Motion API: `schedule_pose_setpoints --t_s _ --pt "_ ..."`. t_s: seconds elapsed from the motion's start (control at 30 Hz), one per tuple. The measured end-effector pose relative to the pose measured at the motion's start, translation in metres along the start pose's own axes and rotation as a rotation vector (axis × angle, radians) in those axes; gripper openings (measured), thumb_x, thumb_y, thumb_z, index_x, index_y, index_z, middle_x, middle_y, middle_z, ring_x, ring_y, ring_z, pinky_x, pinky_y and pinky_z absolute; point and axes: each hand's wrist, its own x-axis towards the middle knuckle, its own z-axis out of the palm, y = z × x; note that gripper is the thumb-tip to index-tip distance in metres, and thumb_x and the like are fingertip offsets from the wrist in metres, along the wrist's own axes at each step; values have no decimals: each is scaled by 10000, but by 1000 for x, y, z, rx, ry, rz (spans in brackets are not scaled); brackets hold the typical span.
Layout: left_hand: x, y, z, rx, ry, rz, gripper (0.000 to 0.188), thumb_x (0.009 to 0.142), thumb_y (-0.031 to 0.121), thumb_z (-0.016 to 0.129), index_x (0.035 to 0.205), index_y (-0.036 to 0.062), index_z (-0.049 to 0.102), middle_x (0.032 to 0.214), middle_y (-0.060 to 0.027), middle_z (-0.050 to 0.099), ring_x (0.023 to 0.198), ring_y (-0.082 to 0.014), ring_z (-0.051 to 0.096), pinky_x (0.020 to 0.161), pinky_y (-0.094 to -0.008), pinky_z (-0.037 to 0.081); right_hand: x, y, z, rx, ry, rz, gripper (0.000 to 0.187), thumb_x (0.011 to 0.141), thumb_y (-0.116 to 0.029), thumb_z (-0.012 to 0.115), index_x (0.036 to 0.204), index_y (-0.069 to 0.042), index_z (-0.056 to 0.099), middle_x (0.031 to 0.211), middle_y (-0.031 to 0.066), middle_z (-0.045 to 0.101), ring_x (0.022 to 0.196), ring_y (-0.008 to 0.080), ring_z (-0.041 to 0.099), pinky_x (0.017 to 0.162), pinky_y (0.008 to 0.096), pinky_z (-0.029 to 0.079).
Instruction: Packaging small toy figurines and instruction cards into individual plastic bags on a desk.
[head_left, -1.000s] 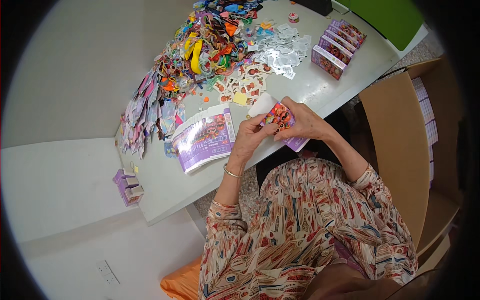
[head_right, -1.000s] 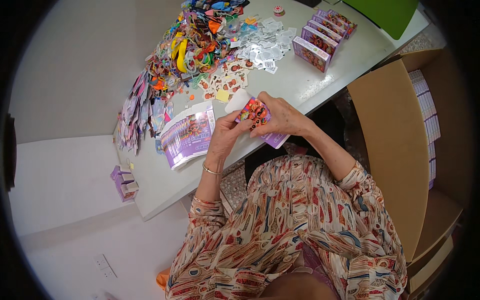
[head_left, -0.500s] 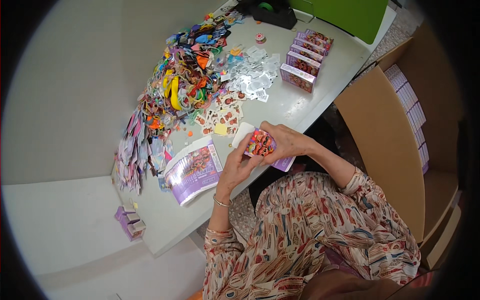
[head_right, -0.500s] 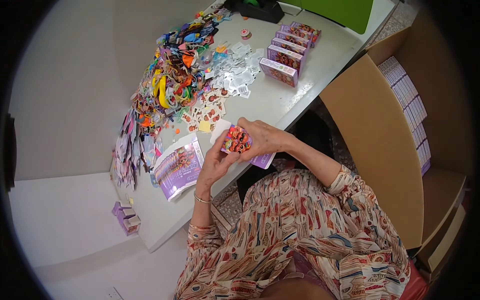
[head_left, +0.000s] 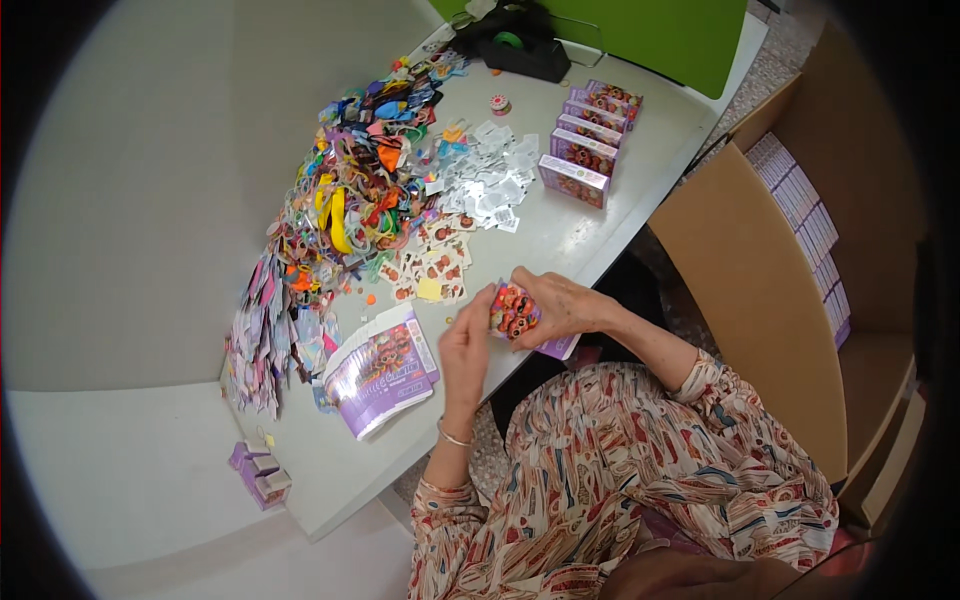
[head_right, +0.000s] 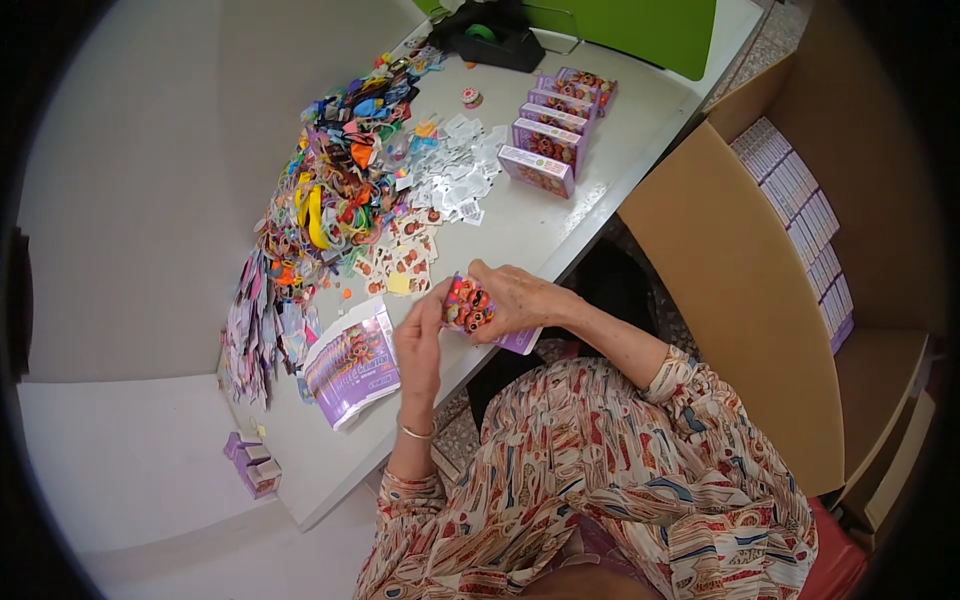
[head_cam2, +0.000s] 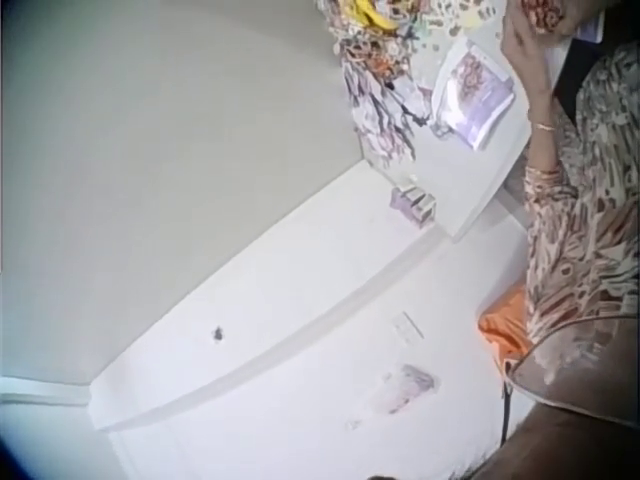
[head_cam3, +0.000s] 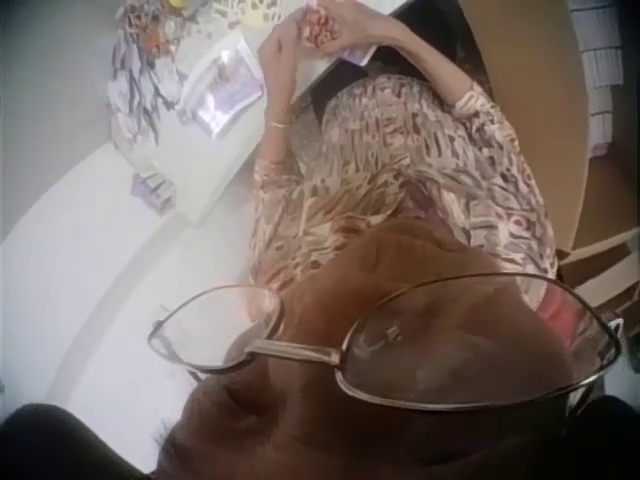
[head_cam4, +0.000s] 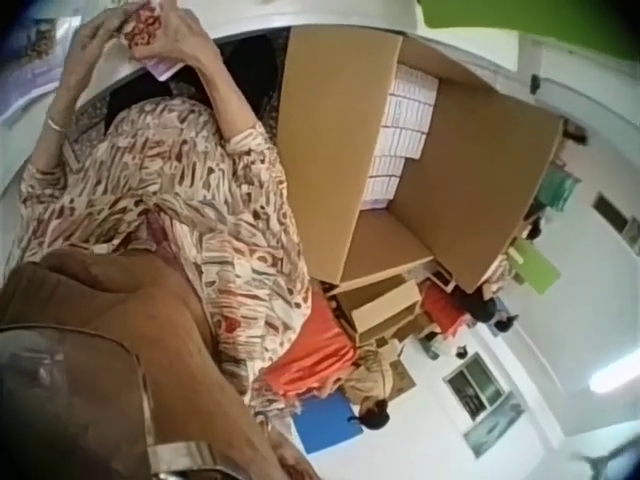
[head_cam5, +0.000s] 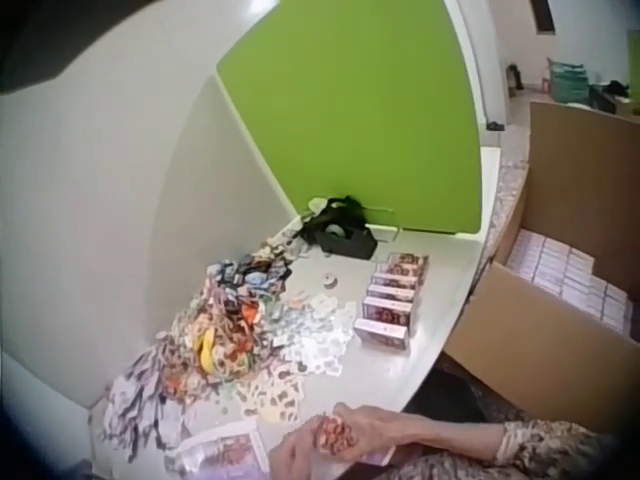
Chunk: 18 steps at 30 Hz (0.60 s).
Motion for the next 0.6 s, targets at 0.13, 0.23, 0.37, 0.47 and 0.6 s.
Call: schedule_pose_setpoints --t_s 0.13,0.23,0.37,0.47,0.6 --pt "9 6 -6 -331 39 -240 278 933 134 629 1149 -37 660 971 -17 675 840 -53 565 752 -205 464 2 5 0 -14 7 -50 714 623 -381 816 1042 30 410 793 251 608 787 412 623 721 432 484" --pt "13 12 -4 -257 50 -286 269 920 119 642 1137 -38 665 959 -22 675 826 -63 572 731 -213 470 1 4 -6 -43 12 -57 719 617 -389 841 1028 15 410 779 237 606 771 400 625 697 427 480" --pt "16 5 0 -377 96 -286 258 915 102 645 1128 -40 670 946 -19 674 798 -63 570 704 -208 472 1 4 -7 -2 -10 -55 694 615 -369 841 1020 10 424 814 235 625 801 392 635 722 416 489" --pt "13 5 1 -414 119 -263 244 918 87 633 1122 -42 672 928 -11 676 779 -58 571 698 -204 474 2 7 -4 1 8 -71 675 624 -363 838 1016 1 428 820 225 632 808 380 642 741 416 488" --pt "7 -7 7 -6 133 -8 253 938 58 572 1163 -39 638 872 -41 695 772 -50 577 713 -210 492 3 6 -1 -54 15 -67 679 616 -363 841 1007 3 423 816 225 631 809 377 643 734 416 488"
